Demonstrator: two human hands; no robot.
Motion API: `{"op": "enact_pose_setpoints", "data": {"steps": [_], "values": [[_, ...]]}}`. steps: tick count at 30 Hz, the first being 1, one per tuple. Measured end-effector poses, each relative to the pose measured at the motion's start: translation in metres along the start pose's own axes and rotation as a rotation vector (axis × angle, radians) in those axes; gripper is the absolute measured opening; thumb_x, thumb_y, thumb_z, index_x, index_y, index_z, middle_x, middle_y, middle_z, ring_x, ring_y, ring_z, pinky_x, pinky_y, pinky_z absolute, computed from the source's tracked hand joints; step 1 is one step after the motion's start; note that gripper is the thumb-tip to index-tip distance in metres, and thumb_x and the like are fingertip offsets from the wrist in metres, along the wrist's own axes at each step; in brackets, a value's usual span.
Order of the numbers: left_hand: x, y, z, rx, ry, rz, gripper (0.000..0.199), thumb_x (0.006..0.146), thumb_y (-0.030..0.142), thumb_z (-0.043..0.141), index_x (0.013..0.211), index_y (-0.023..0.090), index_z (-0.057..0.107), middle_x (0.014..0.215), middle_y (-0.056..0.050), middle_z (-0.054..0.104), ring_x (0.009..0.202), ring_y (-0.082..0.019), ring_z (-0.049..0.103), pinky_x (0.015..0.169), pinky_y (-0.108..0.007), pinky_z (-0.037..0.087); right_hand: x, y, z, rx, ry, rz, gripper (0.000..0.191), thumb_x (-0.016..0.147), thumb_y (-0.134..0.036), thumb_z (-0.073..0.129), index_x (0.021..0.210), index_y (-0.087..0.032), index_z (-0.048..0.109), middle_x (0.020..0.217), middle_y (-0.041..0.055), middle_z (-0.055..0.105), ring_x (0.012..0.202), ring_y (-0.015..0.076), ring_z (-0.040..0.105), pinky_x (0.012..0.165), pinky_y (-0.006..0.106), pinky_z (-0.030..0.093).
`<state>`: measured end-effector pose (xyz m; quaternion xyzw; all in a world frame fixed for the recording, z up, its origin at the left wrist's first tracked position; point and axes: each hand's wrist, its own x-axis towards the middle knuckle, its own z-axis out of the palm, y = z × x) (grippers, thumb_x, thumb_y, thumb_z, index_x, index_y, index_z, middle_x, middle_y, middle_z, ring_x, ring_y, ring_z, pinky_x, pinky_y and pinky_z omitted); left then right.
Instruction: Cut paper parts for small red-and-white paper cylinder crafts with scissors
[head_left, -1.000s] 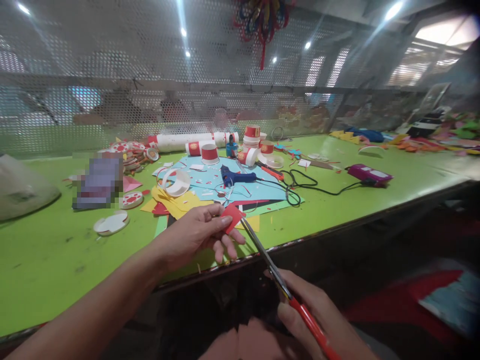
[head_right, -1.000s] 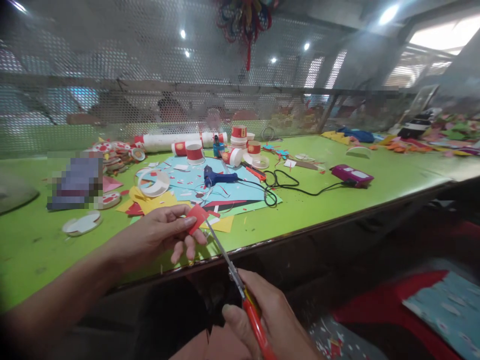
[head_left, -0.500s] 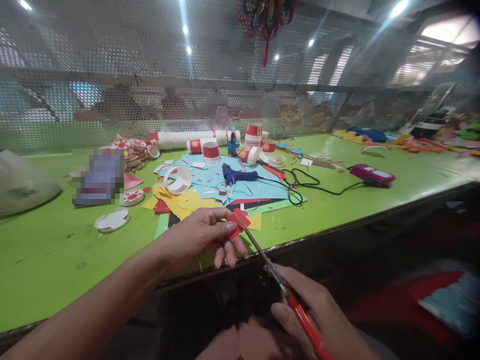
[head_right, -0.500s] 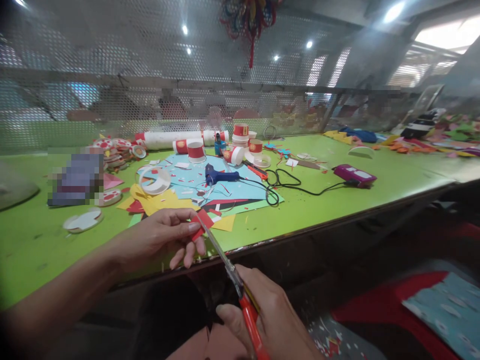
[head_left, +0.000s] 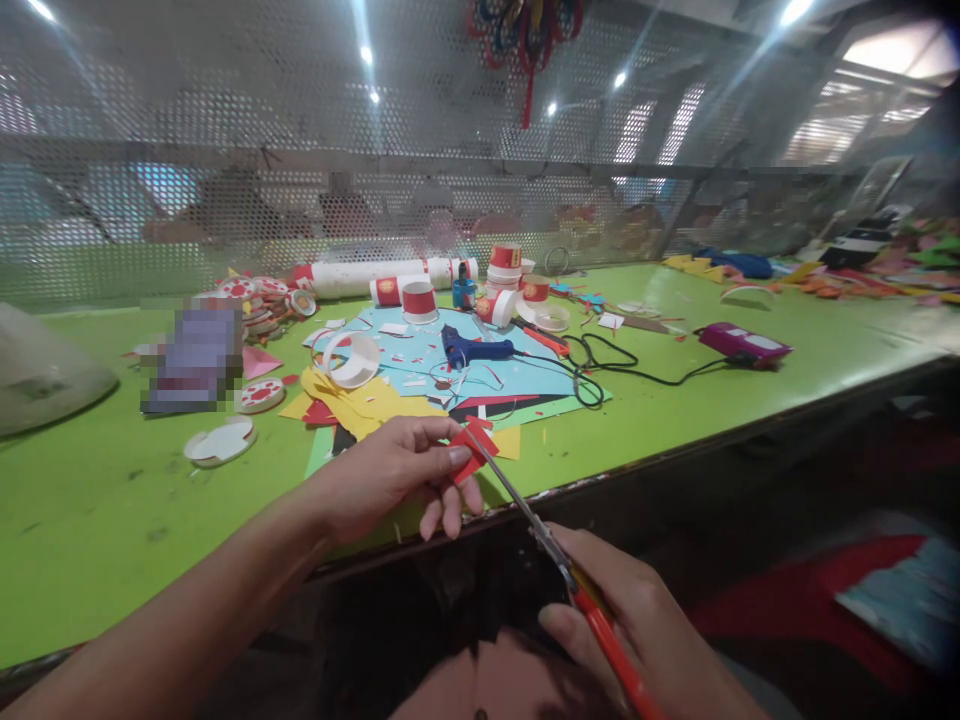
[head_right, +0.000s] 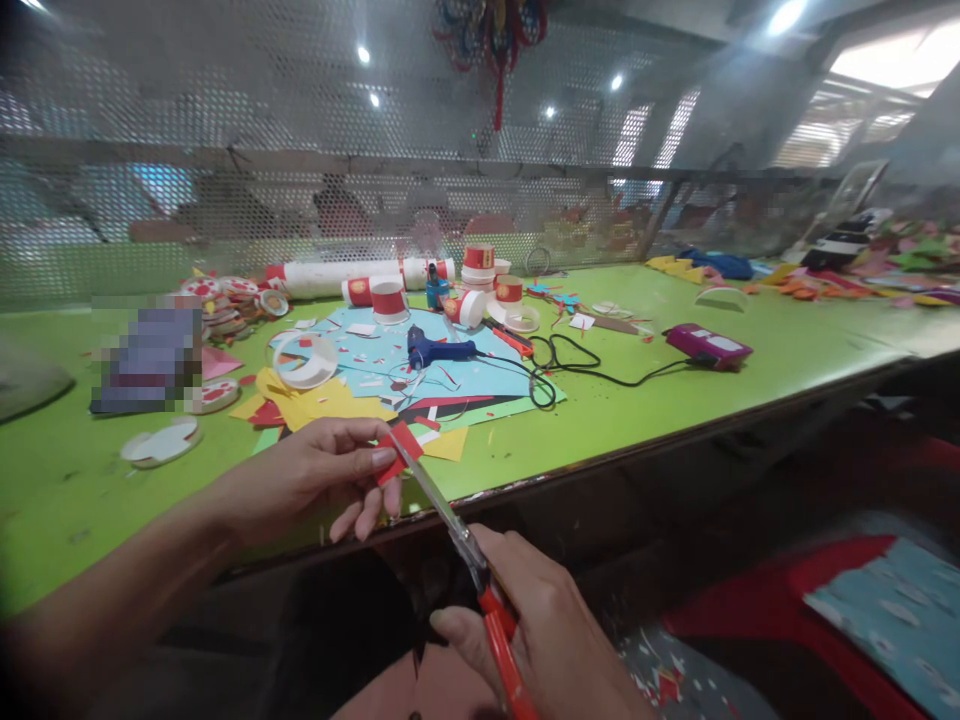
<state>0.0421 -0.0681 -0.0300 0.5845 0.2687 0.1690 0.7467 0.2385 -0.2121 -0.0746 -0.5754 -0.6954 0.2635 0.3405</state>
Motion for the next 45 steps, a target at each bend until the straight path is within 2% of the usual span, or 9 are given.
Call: {"op": "enact_pose_setpoints", "data": {"steps": [9, 16, 22, 27, 31, 35, 45], "values": [[-0.0009, 0.0003, 0.0002, -0.001, 0.011, -0.009, 0.016, 0.087, 0.028, 0.057, 0.082, 0.013, 0.055, 0.072, -0.007, 0.070, 0.049, -0.009, 0.061, 0.039, -0.014, 0.043, 0.0045, 0.0023, -0.0009, 0.204, -0.105, -0.004, 0.030, 0.088, -0.035, 0.054, 0.113, -0.020, 0.060, 0.096, 0.0059, 0.064, 0.085, 0.0211, 0.060, 0.076, 0.030, 0.048], [-0.0007, 0.0006, 0.0000, 0.015, 0.014, -0.017, 0.017, 0.087, 0.028, 0.057, 0.081, 0.013, 0.055, 0.070, -0.007, 0.070, 0.048, -0.010, 0.061, 0.039, -0.016, 0.042, 0.0025, 0.0059, 0.0046, 0.209, -0.047, -0.030, 0.033, 0.088, -0.033, 0.055, 0.118, -0.021, 0.059, 0.101, 0.0062, 0.066, 0.089, 0.0216, 0.062, 0.078, 0.030, 0.049], [0.0007, -0.0016, -0.0025, 0.037, 0.012, -0.016, 0.015, 0.088, 0.028, 0.056, 0.084, 0.014, 0.055, 0.071, -0.007, 0.070, 0.049, -0.010, 0.061, 0.040, -0.016, 0.042, 0.0036, 0.0035, 0.0042, 0.190, -0.050, -0.036, 0.028, 0.089, -0.034, 0.055, 0.113, -0.021, 0.060, 0.096, 0.0058, 0.066, 0.086, 0.0209, 0.062, 0.076, 0.030, 0.049], [0.0003, -0.0011, -0.0018, 0.034, 0.010, -0.008, 0.017, 0.087, 0.030, 0.057, 0.082, 0.013, 0.055, 0.070, -0.007, 0.070, 0.049, -0.010, 0.061, 0.039, -0.016, 0.042, 0.0048, 0.0001, 0.0037, 0.174, -0.041, -0.039, 0.021, 0.089, -0.035, 0.054, 0.102, -0.020, 0.062, 0.088, 0.0046, 0.065, 0.079, 0.0192, 0.060, 0.081, 0.030, 0.048], [0.0001, -0.0011, -0.0015, 0.033, 0.008, -0.009, 0.017, 0.087, 0.029, 0.057, 0.082, 0.013, 0.055, 0.070, -0.008, 0.070, 0.049, -0.010, 0.061, 0.039, -0.016, 0.042, 0.0048, 0.0004, 0.0047, 0.173, -0.027, -0.047, 0.022, 0.089, -0.033, 0.055, 0.105, -0.020, 0.062, 0.091, 0.0039, 0.067, 0.081, 0.0187, 0.061, 0.076, 0.026, 0.049], [0.0006, -0.0016, -0.0017, 0.043, 0.003, -0.009, 0.016, 0.088, 0.028, 0.056, 0.082, 0.013, 0.055, 0.070, -0.008, 0.070, 0.049, -0.009, 0.061, 0.039, -0.015, 0.042, 0.0061, 0.0011, 0.0040, 0.167, -0.068, -0.048, 0.024, 0.089, -0.030, 0.055, 0.111, -0.020, 0.060, 0.096, 0.0036, 0.068, 0.086, 0.0188, 0.063, 0.077, 0.024, 0.048], [-0.0003, -0.0017, -0.0031, 0.020, 0.003, -0.022, 0.017, 0.086, 0.028, 0.058, 0.080, 0.013, 0.055, 0.068, -0.007, 0.069, 0.047, -0.009, 0.060, 0.039, -0.016, 0.041, 0.0037, 0.0046, 0.0064, 0.117, -0.067, -0.029, 0.021, 0.089, -0.031, 0.055, 0.104, -0.018, 0.061, 0.090, 0.0045, 0.067, 0.083, 0.0197, 0.063, 0.074, 0.025, 0.049]]}}
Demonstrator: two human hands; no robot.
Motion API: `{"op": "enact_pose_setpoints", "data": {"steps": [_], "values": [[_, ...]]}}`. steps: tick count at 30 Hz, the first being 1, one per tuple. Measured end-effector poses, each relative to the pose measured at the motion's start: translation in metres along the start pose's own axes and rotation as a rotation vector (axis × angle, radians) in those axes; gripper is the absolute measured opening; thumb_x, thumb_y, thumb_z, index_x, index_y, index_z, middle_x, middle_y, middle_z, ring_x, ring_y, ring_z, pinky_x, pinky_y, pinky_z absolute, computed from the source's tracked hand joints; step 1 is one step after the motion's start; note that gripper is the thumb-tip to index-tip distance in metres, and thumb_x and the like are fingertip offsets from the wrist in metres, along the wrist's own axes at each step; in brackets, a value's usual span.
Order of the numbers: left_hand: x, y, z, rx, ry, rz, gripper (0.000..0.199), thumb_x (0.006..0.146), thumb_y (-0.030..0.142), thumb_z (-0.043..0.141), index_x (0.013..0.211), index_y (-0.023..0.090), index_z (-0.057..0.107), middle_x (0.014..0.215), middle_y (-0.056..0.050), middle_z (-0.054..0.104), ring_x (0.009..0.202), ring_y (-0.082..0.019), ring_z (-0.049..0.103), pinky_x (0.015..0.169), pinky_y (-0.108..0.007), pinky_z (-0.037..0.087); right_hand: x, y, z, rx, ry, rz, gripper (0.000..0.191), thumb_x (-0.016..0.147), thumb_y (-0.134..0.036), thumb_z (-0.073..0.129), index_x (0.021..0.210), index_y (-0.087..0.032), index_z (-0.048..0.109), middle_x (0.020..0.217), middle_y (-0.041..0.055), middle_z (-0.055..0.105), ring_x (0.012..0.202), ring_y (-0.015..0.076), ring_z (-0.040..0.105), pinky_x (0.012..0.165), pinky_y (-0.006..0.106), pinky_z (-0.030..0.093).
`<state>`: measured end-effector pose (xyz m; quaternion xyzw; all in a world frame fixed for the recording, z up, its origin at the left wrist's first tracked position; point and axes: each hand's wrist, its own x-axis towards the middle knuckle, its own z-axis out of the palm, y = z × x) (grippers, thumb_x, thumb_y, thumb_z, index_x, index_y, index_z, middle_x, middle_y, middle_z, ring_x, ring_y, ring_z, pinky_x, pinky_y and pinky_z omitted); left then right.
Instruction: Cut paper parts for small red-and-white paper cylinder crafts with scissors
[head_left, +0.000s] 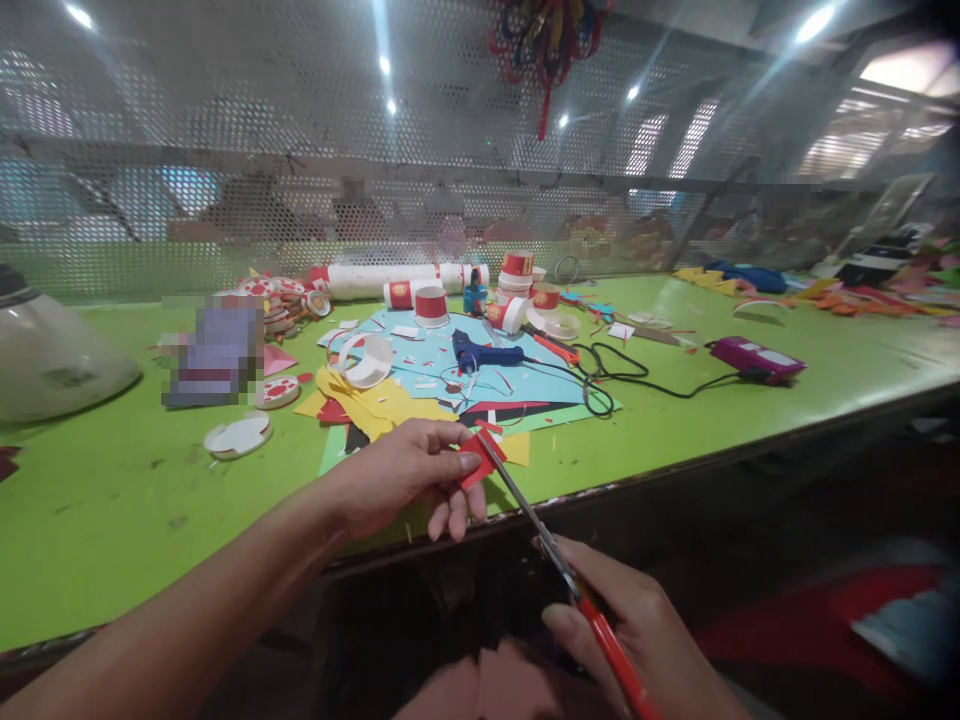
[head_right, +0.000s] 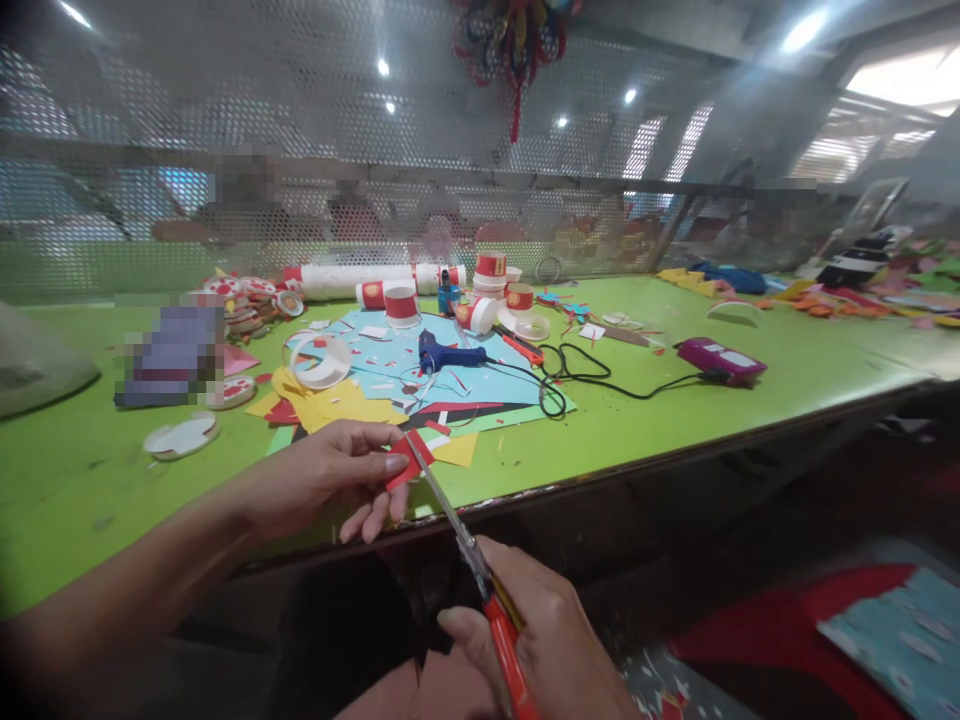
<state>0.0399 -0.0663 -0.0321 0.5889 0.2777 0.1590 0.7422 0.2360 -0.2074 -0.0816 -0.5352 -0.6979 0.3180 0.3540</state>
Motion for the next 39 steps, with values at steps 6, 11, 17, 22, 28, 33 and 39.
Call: {"op": "enact_pose_setpoints", "data": {"steps": [6, 11, 17, 22, 28, 33, 39], "values": [[0.000, 0.000, -0.001, -0.013, -0.007, -0.014, 0.017, 0.086, 0.027, 0.058, 0.078, 0.012, 0.057, 0.066, -0.007, 0.068, 0.047, -0.009, 0.060, 0.038, -0.015, 0.041, 0.001, -0.003, -0.001, -0.003, 0.003, 0.005, 0.018, 0.088, -0.030, 0.056, 0.102, -0.019, 0.061, 0.089, 0.0036, 0.067, 0.079, 0.0184, 0.063, 0.071, 0.024, 0.049], [0.000, -0.001, -0.001, -0.032, 0.006, -0.017, 0.018, 0.084, 0.028, 0.061, 0.079, 0.012, 0.056, 0.065, -0.007, 0.068, 0.046, -0.009, 0.060, 0.038, -0.015, 0.041, 0.001, -0.004, 0.000, -0.043, 0.008, -0.004, 0.014, 0.088, -0.030, 0.055, 0.094, -0.019, 0.061, 0.084, 0.0027, 0.067, 0.075, 0.0178, 0.062, 0.068, 0.023, 0.049], [0.000, 0.000, -0.002, -0.045, 0.001, -0.021, 0.015, 0.085, 0.026, 0.060, 0.079, 0.012, 0.057, 0.066, -0.008, 0.069, 0.046, -0.009, 0.060, 0.038, -0.015, 0.041, 0.000, -0.004, 0.001, -0.038, 0.011, 0.007, 0.014, 0.088, -0.030, 0.055, 0.092, -0.018, 0.061, 0.081, 0.0025, 0.066, 0.076, 0.0182, 0.062, 0.069, 0.024, 0.050], [0.001, 0.000, -0.002, -0.041, 0.002, -0.057, 0.013, 0.085, 0.024, 0.058, 0.080, 0.012, 0.056, 0.065, -0.008, 0.068, 0.046, -0.010, 0.059, 0.039, -0.016, 0.042, 0.001, -0.001, 0.006, -0.033, 0.062, -0.002, 0.015, 0.088, -0.030, 0.054, 0.091, -0.019, 0.063, 0.077, 0.0008, 0.065, 0.068, 0.0153, 0.059, 0.062, 0.021, 0.048], [-0.001, 0.004, -0.004, -0.033, 0.079, 0.021, 0.019, 0.086, 0.026, 0.056, 0.073, 0.013, 0.055, 0.065, -0.006, 0.066, 0.047, -0.009, 0.058, 0.040, -0.016, 0.041, 0.001, 0.002, 0.009, -0.039, 0.189, 0.064, 0.019, 0.087, -0.033, 0.053, 0.089, -0.019, 0.066, 0.075, 0.0010, 0.066, 0.065, 0.0150, 0.059, 0.060, 0.021, 0.047], [-0.002, 0.009, -0.005, -0.053, 0.304, 0.170, 0.020, 0.088, 0.030, 0.054, 0.075, 0.016, 0.050, 0.061, -0.002, 0.065, 0.045, -0.008, 0.055, 0.041, -0.016, 0.040, 0.001, 0.006, 0.009, -0.019, 0.268, 0.122, 0.026, 0.087, -0.038, 0.053, 0.093, -0.017, 0.068, 0.071, 0.0010, 0.066, 0.063, 0.0150, 0.060, 0.059, 0.020, 0.048], [0.002, 0.006, -0.009, -0.069, 0.389, 0.274, 0.013, 0.085, 0.024, 0.059, 0.080, 0.016, 0.050, 0.061, -0.001, 0.066, 0.045, -0.007, 0.055, 0.041, -0.015, 0.039, 0.002, 0.015, 0.015, 0.041, 0.341, 0.144, 0.032, 0.086, -0.043, 0.056, 0.096, -0.016, 0.071, 0.069, 0.0008, 0.067, 0.062, 0.0154, 0.061, 0.059, 0.019, 0.049]]}}
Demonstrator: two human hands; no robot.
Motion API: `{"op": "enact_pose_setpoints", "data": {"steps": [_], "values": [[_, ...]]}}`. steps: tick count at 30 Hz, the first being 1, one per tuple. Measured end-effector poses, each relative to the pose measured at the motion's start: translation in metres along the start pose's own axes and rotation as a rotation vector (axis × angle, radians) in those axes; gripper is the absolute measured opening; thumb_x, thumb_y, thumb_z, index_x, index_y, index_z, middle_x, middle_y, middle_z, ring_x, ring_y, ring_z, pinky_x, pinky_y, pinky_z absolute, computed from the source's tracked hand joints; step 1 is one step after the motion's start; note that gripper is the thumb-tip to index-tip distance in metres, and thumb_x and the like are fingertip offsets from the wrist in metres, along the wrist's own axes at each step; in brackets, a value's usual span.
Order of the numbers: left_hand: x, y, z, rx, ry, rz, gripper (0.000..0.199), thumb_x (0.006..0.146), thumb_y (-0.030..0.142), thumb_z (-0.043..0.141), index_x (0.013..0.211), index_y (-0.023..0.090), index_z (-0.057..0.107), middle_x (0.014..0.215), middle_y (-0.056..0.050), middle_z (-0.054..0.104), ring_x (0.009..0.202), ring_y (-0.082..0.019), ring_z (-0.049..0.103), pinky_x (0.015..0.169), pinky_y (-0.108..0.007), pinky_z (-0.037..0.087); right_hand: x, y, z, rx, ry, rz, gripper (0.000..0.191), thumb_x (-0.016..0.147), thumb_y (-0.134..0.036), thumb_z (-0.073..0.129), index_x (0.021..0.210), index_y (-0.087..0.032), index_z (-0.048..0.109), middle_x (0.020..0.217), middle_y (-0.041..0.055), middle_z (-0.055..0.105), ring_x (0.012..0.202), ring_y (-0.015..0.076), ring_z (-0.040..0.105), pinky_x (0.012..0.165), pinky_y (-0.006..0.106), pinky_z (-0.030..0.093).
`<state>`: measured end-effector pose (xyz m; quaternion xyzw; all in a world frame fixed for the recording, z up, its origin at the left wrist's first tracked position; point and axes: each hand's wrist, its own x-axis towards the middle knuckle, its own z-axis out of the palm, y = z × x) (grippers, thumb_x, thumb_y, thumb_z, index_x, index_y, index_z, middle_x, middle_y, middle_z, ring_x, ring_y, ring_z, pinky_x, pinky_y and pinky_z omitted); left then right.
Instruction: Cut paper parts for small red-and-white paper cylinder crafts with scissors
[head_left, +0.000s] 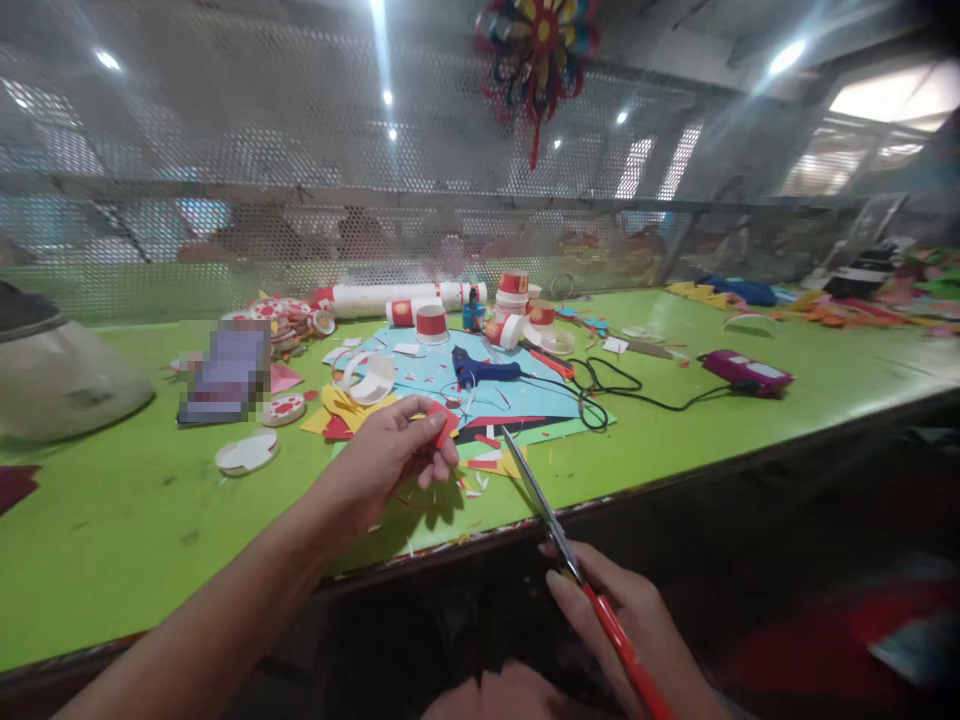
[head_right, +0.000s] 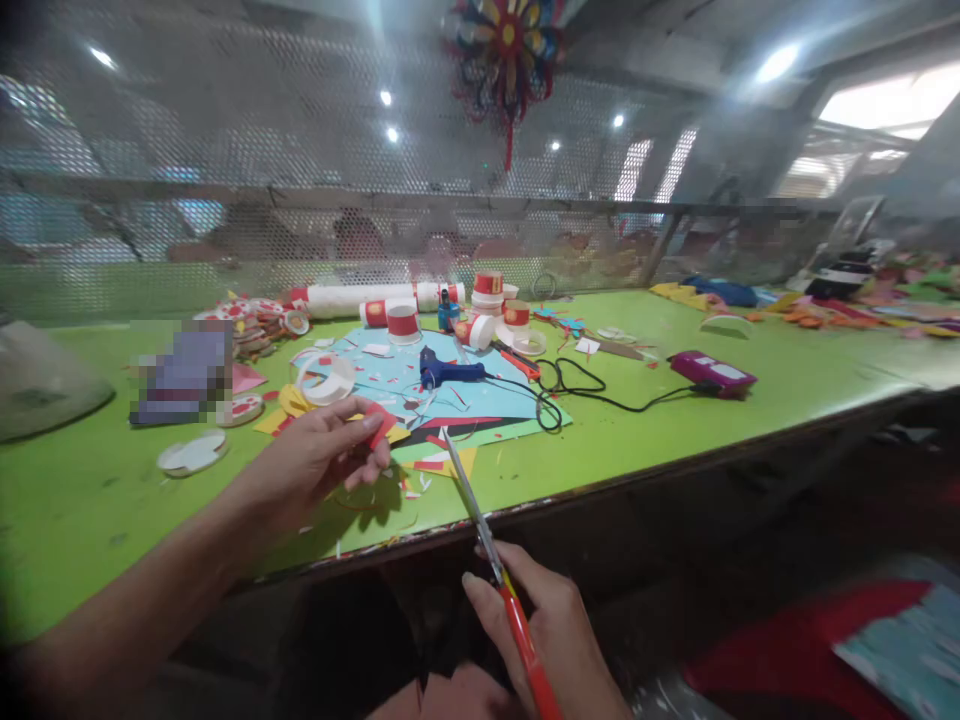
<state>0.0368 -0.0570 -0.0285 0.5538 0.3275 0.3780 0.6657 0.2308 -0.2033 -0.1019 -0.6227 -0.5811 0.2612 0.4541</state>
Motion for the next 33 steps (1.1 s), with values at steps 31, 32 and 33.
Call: {"op": "enact_pose_setpoints", "data": {"steps": [31, 32, 33], "values": [[0.080, 0.022, -0.016, 0.865, 0.408, 0.176, 0.018, 0.078, 0.025, 0.060, 0.093, 0.015, 0.064, 0.079, -0.010, 0.068, 0.077, -0.023, 0.063, 0.071, -0.034, 0.045, 0.002, 0.018, -0.005, 0.171, -0.097, 0.097, 0.045, 0.084, -0.057, 0.051, 0.082, -0.015, 0.067, 0.064, -0.0004, 0.050, 0.059, 0.0142, 0.044, 0.052, 0.024, 0.036], [0.072, 0.018, -0.010, 0.918, 0.370, 0.205, 0.014, 0.077, 0.025, 0.061, 0.088, 0.017, 0.066, 0.083, -0.009, 0.069, 0.082, -0.023, 0.062, 0.075, -0.034, 0.043, 0.001, 0.017, -0.006, 0.182, -0.088, 0.108, 0.045, 0.083, -0.057, 0.052, 0.083, -0.015, 0.068, 0.063, -0.0005, 0.051, 0.058, 0.0140, 0.044, 0.052, 0.023, 0.035], [0.063, 0.014, -0.004, 0.960, 0.311, 0.221, 0.011, 0.076, 0.026, 0.062, 0.081, 0.018, 0.067, 0.084, -0.007, 0.069, 0.084, -0.022, 0.061, 0.076, -0.032, 0.043, 0.001, 0.016, -0.007, 0.195, -0.079, 0.119, 0.044, 0.083, -0.057, 0.052, 0.083, -0.015, 0.068, 0.063, -0.0004, 0.052, 0.058, 0.0140, 0.045, 0.051, 0.023, 0.036]]}}
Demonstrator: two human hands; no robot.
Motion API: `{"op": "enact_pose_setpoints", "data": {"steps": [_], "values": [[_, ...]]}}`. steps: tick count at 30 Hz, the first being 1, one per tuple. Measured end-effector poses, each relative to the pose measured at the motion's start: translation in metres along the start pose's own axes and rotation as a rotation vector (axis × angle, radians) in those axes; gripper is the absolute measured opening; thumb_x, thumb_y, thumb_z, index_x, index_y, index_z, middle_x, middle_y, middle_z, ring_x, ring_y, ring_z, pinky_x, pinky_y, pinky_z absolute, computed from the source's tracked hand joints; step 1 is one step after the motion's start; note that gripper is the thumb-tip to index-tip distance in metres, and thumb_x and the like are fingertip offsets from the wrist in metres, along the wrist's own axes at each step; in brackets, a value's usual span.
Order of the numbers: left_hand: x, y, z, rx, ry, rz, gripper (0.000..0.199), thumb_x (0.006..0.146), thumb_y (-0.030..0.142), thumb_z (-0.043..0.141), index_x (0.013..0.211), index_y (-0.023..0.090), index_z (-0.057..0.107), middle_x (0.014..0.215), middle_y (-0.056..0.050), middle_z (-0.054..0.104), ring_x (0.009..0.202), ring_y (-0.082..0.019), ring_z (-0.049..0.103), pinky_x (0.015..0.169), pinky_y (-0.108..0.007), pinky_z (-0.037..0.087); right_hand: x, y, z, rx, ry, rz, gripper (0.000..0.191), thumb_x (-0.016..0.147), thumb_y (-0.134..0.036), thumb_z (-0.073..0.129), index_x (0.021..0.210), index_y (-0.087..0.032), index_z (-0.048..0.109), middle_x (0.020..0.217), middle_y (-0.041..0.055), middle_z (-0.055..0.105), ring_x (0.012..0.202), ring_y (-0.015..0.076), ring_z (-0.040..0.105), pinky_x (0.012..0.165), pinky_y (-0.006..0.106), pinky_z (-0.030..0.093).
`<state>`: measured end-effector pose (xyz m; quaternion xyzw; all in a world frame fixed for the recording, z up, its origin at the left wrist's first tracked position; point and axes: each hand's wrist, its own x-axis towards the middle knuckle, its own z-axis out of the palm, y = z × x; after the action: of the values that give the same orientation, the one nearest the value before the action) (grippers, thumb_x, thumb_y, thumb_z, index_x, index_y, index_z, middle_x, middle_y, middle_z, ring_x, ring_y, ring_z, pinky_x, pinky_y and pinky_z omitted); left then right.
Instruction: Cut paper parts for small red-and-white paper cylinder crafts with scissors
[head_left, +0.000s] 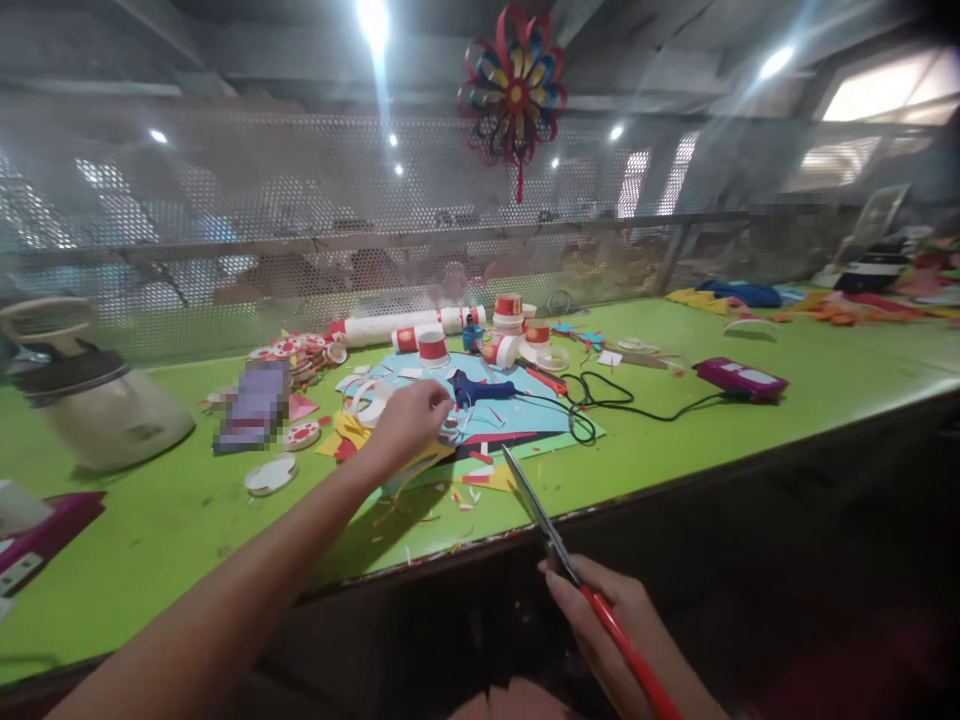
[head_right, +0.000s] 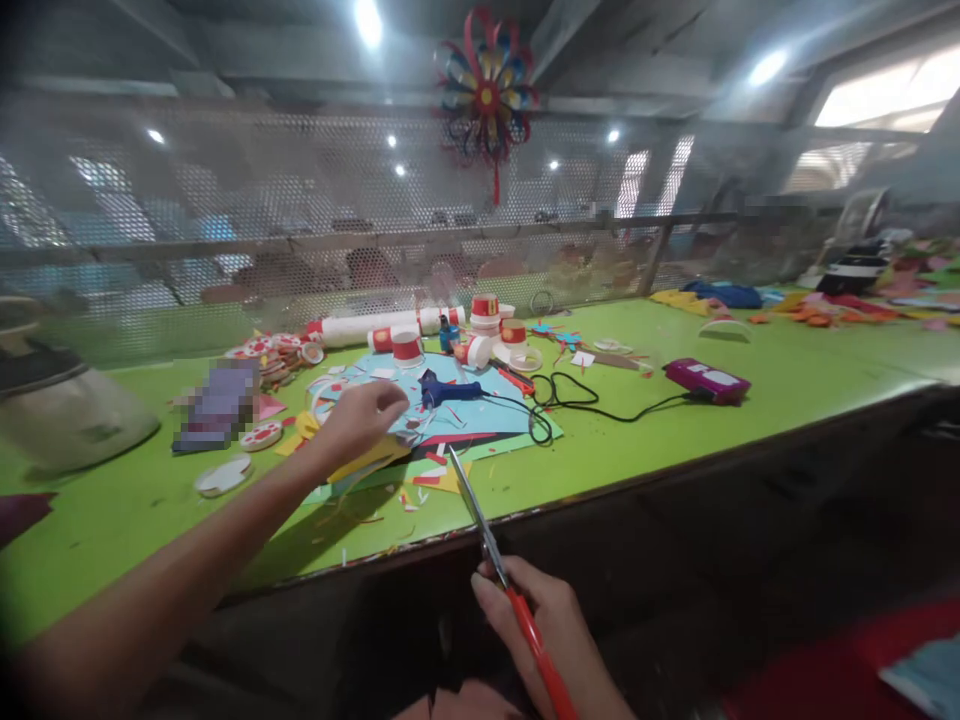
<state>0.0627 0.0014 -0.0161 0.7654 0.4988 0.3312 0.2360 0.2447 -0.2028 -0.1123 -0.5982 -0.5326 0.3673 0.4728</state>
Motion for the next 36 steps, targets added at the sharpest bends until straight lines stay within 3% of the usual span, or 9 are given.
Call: {"op": "enact_pose_setpoints", "data": {"steps": [2, 3, 6, 11, 17, 21, 27, 32, 36], "values": [[-0.017, 0.007, 0.007, 0.058, -0.130, 0.087, 0.009, 0.073, 0.026, 0.064, 0.072, 0.019, 0.069, 0.077, -0.004, 0.068, 0.076, -0.019, 0.060, 0.072, -0.030, 0.042, -0.001, -0.002, -0.001, 0.009, 0.021, 0.014, 0.044, 0.083, -0.056, 0.053, 0.084, -0.015, 0.069, 0.063, 0.0001, 0.055, 0.058, 0.0143, 0.047, 0.052, 0.023, 0.037], [-0.023, 0.010, 0.010, 0.190, -0.259, 0.212, 0.013, 0.077, 0.028, 0.059, 0.075, 0.020, 0.070, 0.077, -0.004, 0.067, 0.073, -0.019, 0.059, 0.070, -0.029, 0.041, -0.001, -0.002, -0.002, 0.004, 0.035, 0.019, 0.044, 0.083, -0.055, 0.053, 0.085, -0.015, 0.069, 0.064, 0.0005, 0.056, 0.059, 0.0148, 0.049, 0.053, 0.024, 0.038], [-0.029, 0.011, 0.019, 0.439, -0.357, 0.401, 0.019, 0.081, 0.025, 0.054, 0.087, 0.019, 0.071, 0.087, -0.008, 0.065, 0.083, -0.021, 0.058, 0.069, -0.030, 0.040, -0.003, -0.001, -0.003, -0.014, 0.066, 0.022, 0.044, 0.083, -0.055, 0.053, 0.086, -0.015, 0.070, 0.070, 0.0034, 0.062, 0.064, 0.0175, 0.054, 0.055, 0.024, 0.041], [-0.024, -0.001, 0.028, 0.430, -0.387, 0.417, 0.016, 0.081, 0.023, 0.053, 0.084, 0.018, 0.068, 0.086, -0.007, 0.060, 0.083, -0.022, 0.055, 0.069, -0.030, 0.040, -0.005, 0.003, -0.003, -0.023, 0.071, 0.013, 0.042, 0.083, -0.053, 0.053, 0.085, -0.014, 0.069, 0.077, 0.0066, 0.066, 0.071, 0.0203, 0.058, 0.055, 0.025, 0.042], [-0.028, -0.005, 0.031, 0.293, -0.346, 0.407, 0.016, 0.083, 0.022, 0.052, 0.075, 0.018, 0.065, 0.083, -0.008, 0.058, 0.079, -0.021, 0.053, 0.070, -0.031, 0.038, -0.007, -0.003, -0.002, 0.003, 0.081, 0.060, 0.037, 0.083, -0.050, 0.054, 0.086, -0.016, 0.068, 0.059, -0.0031, 0.046, 0.051, 0.0116, 0.037, 0.048, 0.024, 0.032], [-0.031, -0.005, 0.032, 0.254, -0.313, 0.425, 0.023, 0.084, 0.020, 0.049, 0.066, 0.018, 0.063, 0.077, -0.008, 0.057, 0.072, -0.019, 0.051, 0.067, -0.031, 0.036, -0.007, -0.005, -0.001, -0.015, 0.113, 0.064, 0.036, 0.081, -0.050, 0.056, 0.084, -0.016, 0.068, 0.059, -0.0025, 0.047, 0.052, 0.0125, 0.038, 0.050, 0.025, 0.034], [-0.031, -0.001, 0.023, 0.044, -0.257, 0.259, 0.014, 0.081, 0.022, 0.055, 0.072, 0.019, 0.065, 0.069, -0.005, 0.063, 0.063, -0.017, 0.053, 0.060, -0.028, 0.036, -0.007, -0.004, -0.001, -0.051, 0.129, 0.068, 0.037, 0.080, -0.051, 0.056, 0.084, -0.018, 0.070, 0.059, -0.0024, 0.050, 0.052, 0.0129, 0.042, 0.049, 0.024, 0.035], [-0.028, 0.008, 0.006, -0.406, -0.429, 0.009, 0.009, 0.077, 0.024, 0.061, 0.075, 0.015, 0.063, 0.065, -0.001, 0.061, 0.060, -0.013, 0.053, 0.060, -0.026, 0.039, -0.009, -0.012, -0.006, -0.072, 0.109, 0.050, 0.034, 0.078, -0.051, 0.059, 0.086, -0.021, 0.074, 0.060, 0.0005, 0.057, 0.052, 0.0169, 0.050, 0.049, 0.026, 0.041], [-0.029, 0.008, -0.002, -0.685, -0.485, -0.049, 0.011, 0.075, 0.024, 0.066, 0.079, 0.014, 0.065, 0.069, -0.001, 0.064, 0.061, -0.010, 0.052, 0.063, -0.025, 0.040, -0.017, -0.025, -0.009, -0.003, 0.084, 0.118, 0.035, 0.074, -0.049, 0.065, 0.099, -0.025, 0.074, 0.056, 0.0014, 0.061, 0.052, 0.0208, 0.057, 0.050, 0.029, 0.047]]}}
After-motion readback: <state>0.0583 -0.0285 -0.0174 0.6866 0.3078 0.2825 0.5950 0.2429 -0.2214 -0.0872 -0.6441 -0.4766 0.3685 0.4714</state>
